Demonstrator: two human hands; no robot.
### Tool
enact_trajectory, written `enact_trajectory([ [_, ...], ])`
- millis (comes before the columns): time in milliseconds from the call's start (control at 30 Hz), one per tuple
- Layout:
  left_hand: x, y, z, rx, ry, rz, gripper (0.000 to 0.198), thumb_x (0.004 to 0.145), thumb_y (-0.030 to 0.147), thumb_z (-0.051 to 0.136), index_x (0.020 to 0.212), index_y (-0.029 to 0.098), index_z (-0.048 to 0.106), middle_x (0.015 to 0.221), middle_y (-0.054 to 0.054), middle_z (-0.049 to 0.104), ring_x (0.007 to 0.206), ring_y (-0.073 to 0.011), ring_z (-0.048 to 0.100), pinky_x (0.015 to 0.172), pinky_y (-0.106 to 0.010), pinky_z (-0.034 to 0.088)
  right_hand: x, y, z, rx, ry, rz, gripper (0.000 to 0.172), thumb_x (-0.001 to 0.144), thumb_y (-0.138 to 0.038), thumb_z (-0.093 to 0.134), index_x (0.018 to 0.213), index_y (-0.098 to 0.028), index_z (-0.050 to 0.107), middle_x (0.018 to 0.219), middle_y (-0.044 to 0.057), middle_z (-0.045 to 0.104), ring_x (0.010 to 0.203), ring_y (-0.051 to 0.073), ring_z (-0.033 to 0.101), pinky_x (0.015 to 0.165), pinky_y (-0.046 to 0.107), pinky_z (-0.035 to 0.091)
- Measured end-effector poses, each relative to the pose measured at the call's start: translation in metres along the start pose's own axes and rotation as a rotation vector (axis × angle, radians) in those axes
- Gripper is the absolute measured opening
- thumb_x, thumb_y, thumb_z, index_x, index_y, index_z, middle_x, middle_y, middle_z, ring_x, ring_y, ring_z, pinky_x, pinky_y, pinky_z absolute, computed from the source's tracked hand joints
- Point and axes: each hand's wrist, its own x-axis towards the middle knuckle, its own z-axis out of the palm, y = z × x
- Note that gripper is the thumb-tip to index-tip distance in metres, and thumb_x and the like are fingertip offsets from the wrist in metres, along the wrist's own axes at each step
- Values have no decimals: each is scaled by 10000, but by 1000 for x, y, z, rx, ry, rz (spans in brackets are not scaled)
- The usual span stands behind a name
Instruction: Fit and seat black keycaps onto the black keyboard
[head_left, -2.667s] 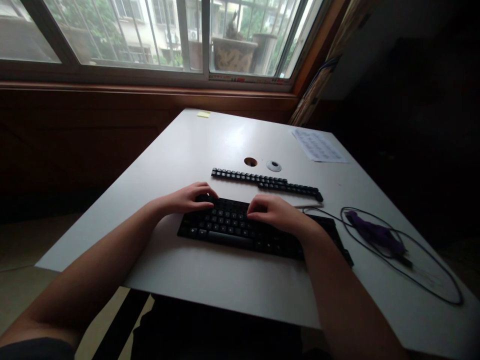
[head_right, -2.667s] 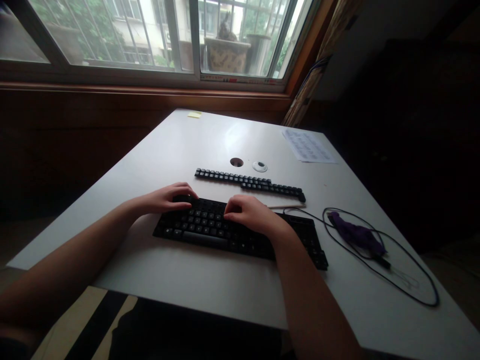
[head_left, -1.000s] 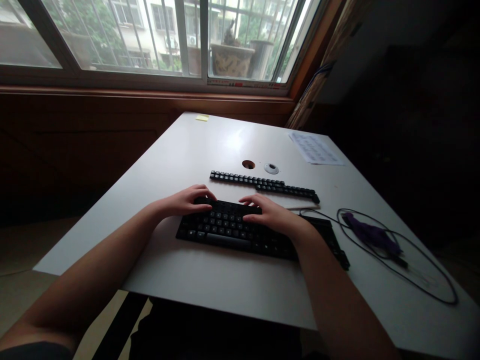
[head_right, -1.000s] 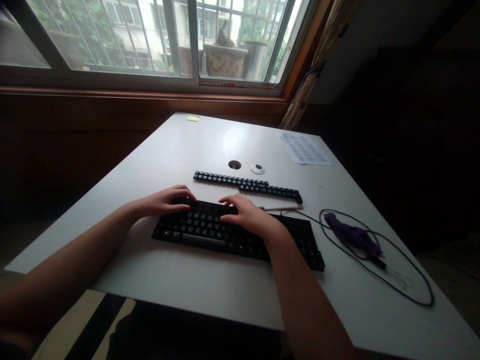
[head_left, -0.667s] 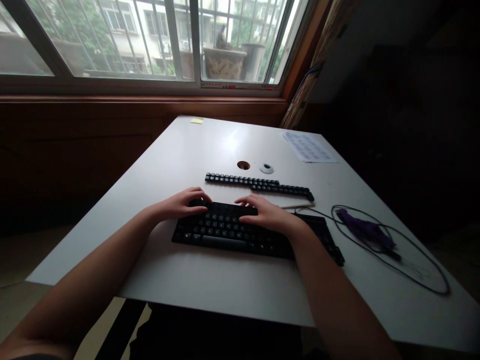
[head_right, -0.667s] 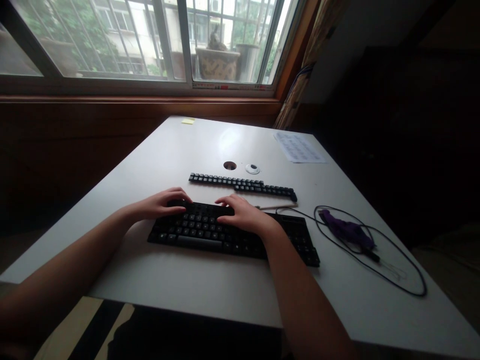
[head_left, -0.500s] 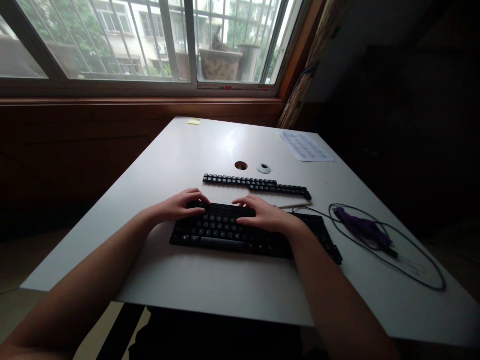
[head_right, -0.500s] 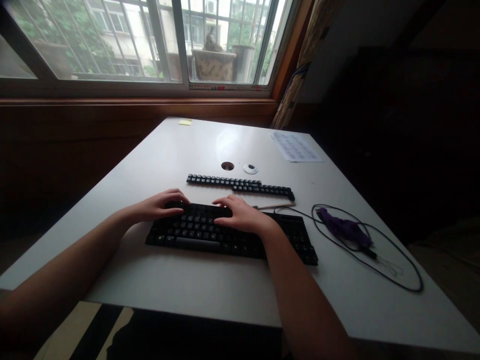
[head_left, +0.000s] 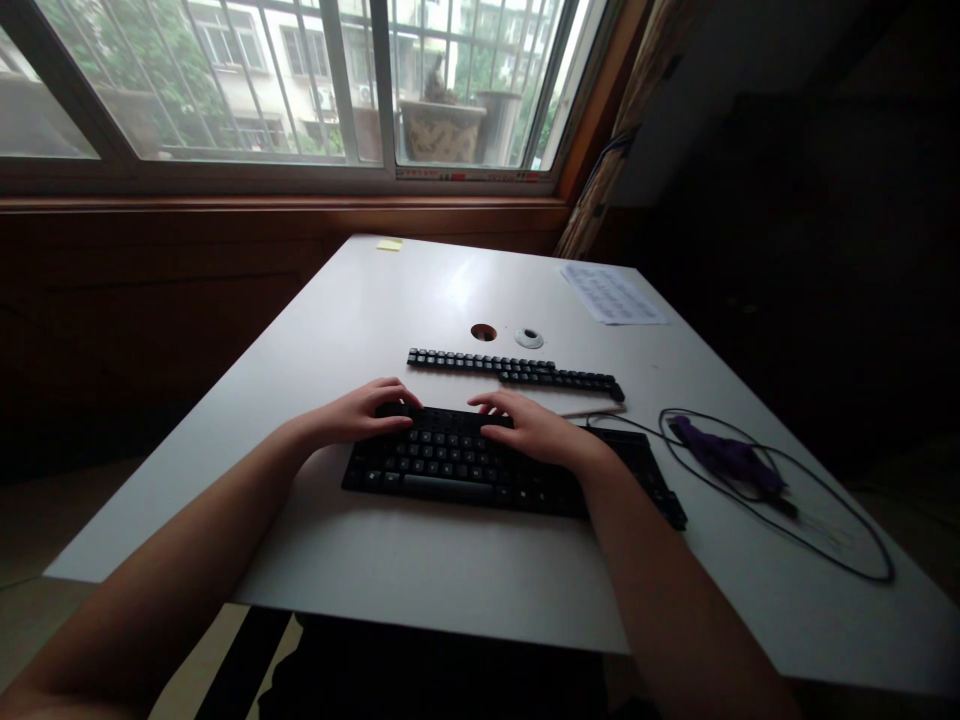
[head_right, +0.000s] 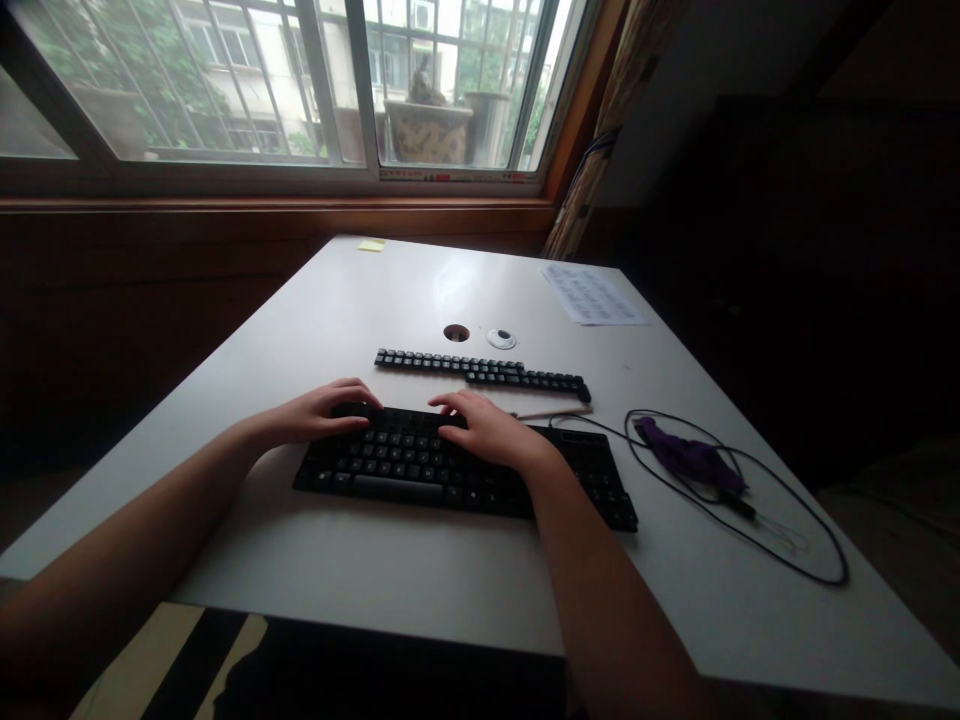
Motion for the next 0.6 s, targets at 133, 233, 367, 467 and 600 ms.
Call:
enact_trajectory([
  [133,0,0,0,1,-4,1,367,955,509,570,1204,251,650,1172,-76,599,1130,-253,567,1035,-412,456,-1,0,1,2,-7,-8,517,869,-434,700,1342,-264,579,1250,85,621,1135,230,602,1037,416,476],
  [233,0,0,0,3,-2,6,366,954,502,572,1202,245,654,1169,-76,602,1127,-256,570,1038,-418,455,1,3,3,-6,18,-18,464,875,-345,695,1320,-265,591,1236,78,637,1111,221,615,1019,411,492],
  [367,1,1,0,-1,3,8,361,951,497,576,1206,256,657,1169,-74,607,1122,-258,572,1037,-428,457,5,9,4,14,118,-8,313,924,-233,579,1232,-242,636,1121,73,691,979,193,661,903,375,552],
  [467,1,1,0,-8,3,6,348,954,484,573,1205,257,653,1173,-76,606,1130,-256,567,1040,-430,454,6,15,1,-30,307,1,332,927,-192,524,1242,-227,623,1142,84,693,976,198,670,868,372,571],
  [600,0,2,0,-15,1,8,331,955,462,582,1198,248,650,1173,-77,603,1132,-250,565,1044,-429,447,8,27,-1,-264,528,19,456,888,-105,473,1320,-213,574,1284,100,662,1174,250,628,1033,453,510],
])
